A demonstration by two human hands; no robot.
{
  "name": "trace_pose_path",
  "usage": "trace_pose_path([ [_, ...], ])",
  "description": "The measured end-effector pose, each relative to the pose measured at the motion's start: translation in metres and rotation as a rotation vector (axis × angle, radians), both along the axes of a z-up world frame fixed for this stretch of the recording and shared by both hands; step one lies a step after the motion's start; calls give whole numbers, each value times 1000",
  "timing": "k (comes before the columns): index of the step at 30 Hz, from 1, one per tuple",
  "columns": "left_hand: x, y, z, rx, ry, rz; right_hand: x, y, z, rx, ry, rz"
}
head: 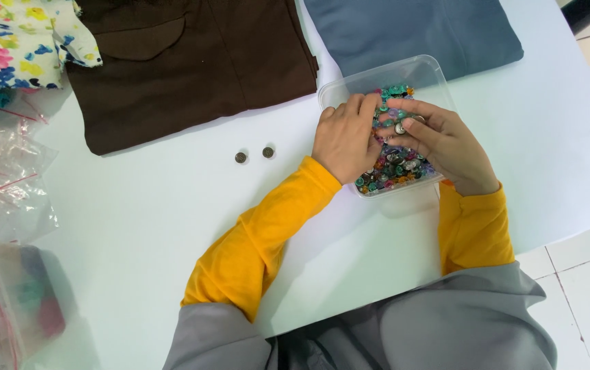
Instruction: Sorting small plastic buttons and beads from a container and placing them into small bags or arranging them on a table.
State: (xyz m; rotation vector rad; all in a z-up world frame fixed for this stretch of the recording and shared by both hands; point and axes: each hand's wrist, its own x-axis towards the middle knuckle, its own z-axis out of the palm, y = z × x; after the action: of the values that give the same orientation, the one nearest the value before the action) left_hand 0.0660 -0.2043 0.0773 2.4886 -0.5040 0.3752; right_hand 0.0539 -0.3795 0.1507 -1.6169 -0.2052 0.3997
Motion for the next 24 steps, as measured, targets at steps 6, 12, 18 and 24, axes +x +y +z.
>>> trace_pose_path([
  [6, -2, 14, 2, -195, -113, -174, 0, -3, -4, 15, 55, -4],
  [12, -4, 18, 2, -279, -162, -226, -4, 1, 3, 42, 139, 97],
  [18, -4, 17, 5, -300, -154, -207, 5, -12, -15, 127, 150, 127],
  [24, -3, 15, -1, -301, -119, -173, 3, -14, -13, 167, 186, 100],
])
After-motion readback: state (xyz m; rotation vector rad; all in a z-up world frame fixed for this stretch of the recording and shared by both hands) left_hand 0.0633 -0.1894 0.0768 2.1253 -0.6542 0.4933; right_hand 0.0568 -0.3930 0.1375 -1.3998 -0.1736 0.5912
